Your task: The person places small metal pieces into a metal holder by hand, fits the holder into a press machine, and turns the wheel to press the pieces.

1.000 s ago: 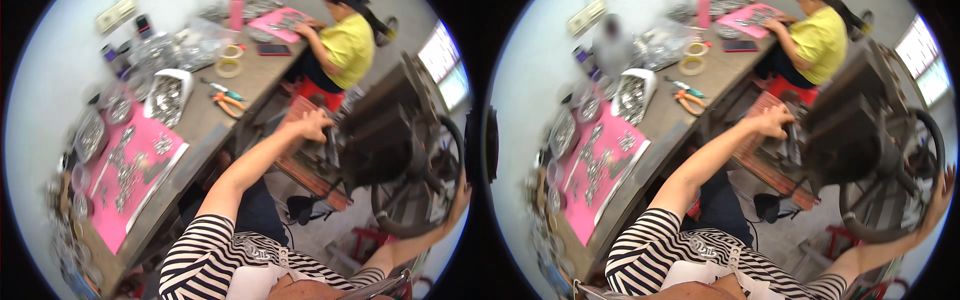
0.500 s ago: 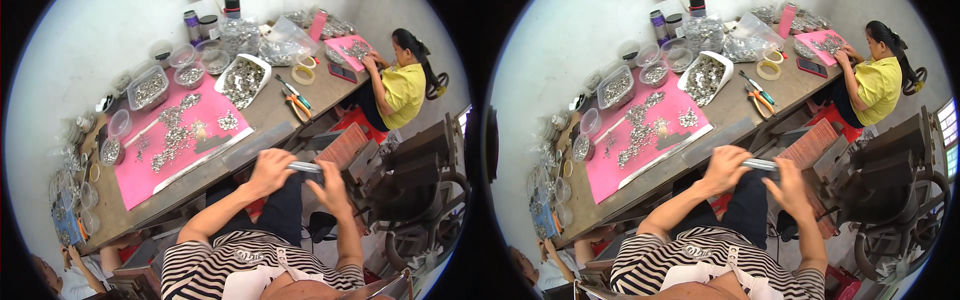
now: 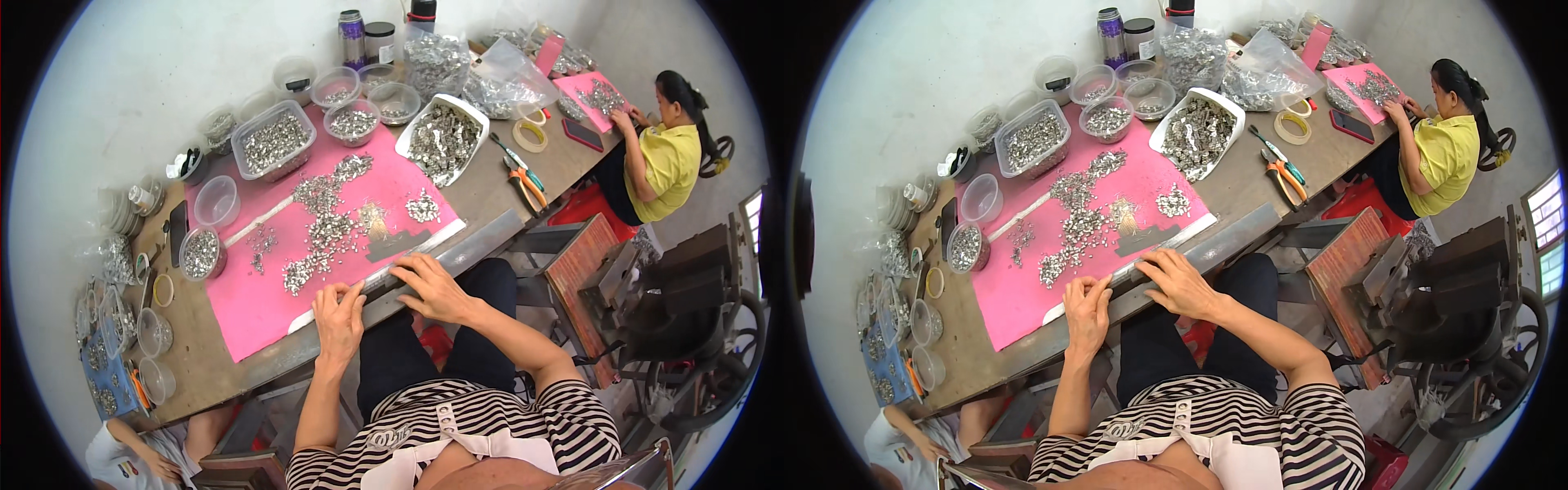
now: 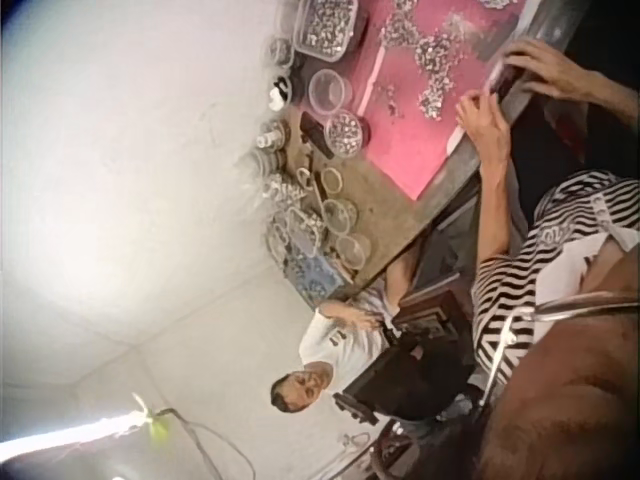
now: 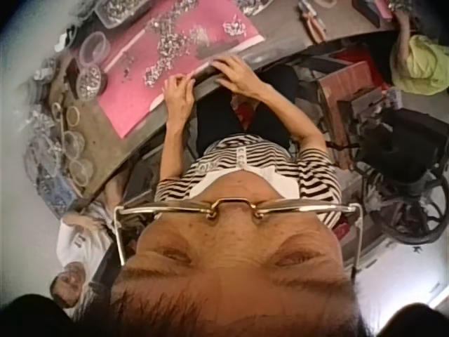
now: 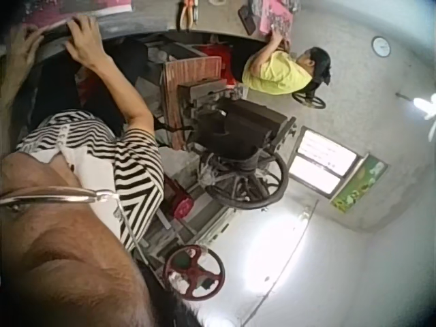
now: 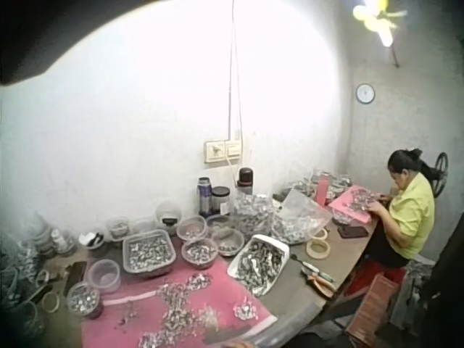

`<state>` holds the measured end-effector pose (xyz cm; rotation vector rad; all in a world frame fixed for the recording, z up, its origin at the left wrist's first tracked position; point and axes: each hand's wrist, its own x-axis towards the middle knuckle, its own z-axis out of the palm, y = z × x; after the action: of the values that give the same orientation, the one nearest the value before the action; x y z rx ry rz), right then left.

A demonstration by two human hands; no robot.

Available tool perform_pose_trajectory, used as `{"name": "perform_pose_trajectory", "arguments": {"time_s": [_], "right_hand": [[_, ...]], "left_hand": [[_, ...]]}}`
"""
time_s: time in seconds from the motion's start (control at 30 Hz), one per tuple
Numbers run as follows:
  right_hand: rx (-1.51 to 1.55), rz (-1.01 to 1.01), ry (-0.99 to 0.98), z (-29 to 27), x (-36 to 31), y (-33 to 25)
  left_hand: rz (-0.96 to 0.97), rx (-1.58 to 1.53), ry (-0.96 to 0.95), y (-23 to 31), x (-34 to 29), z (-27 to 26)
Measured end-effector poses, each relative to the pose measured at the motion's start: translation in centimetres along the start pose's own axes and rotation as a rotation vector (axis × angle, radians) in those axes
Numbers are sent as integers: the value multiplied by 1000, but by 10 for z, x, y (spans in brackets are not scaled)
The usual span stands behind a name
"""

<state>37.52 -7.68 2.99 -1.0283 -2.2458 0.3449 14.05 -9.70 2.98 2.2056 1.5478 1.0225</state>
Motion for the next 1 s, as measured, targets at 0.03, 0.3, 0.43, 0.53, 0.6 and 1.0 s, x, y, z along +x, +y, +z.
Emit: {"name": "perform_pose_trajectory", "arguments": {"time_s": [0.03,0.3,0.43,0.53,0.6,1.0], "right_hand": [[19,10,27,3,2,1],[20,62,221,24,1,14],[26,65,232,26,5,14],[18,33,223,31,3,16],[12,25,220,32,3,14],[-31,36,141,15,6,12]], "left_hand": [[27,60,58,-2,2,3],[92,139,128,3,0,22],[148,116,261,8,-7,21],[44,-249,541,6,-44,13],[-171,-400,642,6,-69,0],[-86,190,337,8,-46,-8]]}}
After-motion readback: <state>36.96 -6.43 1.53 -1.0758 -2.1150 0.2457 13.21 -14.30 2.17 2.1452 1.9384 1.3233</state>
